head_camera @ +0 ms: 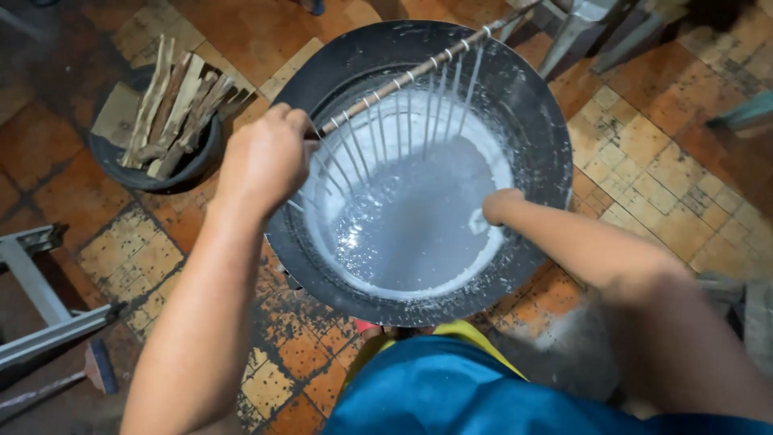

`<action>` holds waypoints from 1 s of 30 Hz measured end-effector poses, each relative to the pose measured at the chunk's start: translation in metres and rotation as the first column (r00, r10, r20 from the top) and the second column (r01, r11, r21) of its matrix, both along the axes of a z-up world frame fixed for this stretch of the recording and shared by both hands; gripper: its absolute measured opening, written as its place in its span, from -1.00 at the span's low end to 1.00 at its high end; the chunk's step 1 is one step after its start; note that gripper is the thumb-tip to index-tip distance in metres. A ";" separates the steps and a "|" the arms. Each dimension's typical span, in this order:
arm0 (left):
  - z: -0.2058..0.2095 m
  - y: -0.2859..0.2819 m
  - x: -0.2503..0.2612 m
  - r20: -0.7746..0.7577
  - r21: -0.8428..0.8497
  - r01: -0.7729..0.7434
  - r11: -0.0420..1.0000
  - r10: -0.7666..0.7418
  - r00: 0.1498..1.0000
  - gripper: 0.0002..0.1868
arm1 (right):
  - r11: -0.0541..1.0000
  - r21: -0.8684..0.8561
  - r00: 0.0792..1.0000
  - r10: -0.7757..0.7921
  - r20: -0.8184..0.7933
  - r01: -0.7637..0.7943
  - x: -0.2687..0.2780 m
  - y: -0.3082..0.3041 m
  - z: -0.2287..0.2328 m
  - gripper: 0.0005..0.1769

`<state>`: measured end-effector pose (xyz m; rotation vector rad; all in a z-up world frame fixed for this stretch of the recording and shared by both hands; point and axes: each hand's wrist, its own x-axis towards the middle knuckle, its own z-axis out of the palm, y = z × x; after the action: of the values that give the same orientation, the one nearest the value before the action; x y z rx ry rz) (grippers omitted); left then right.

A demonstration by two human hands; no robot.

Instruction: Dipping a rack of candle wicks into a vat of molten wax to coat them and then hanging them to cool.

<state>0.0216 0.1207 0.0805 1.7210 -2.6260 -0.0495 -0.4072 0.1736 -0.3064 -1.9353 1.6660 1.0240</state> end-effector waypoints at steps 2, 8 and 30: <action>0.000 0.006 0.001 0.006 0.005 -0.011 1.000 0.011 1.000 -0.81 | 1.000 -0.007 1.000 -0.018 -0.008 0.018 0.008 -0.009 -0.012 -0.62; 0.008 0.014 0.007 -0.026 0.057 -0.039 0.998 0.041 0.999 -0.84 | 0.984 -0.142 0.987 -0.088 0.135 0.107 0.052 -0.028 -0.013 -0.66; 0.013 0.027 0.019 -0.066 -0.040 0.075 0.996 -0.078 0.995 -0.89 | 0.993 -0.034 0.984 0.114 0.133 -0.110 0.073 0.057 0.024 -0.65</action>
<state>0.0406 0.1479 0.0931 1.5784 -2.6257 -0.0581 -0.3339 0.2310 -0.2821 -2.0869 1.5191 0.8927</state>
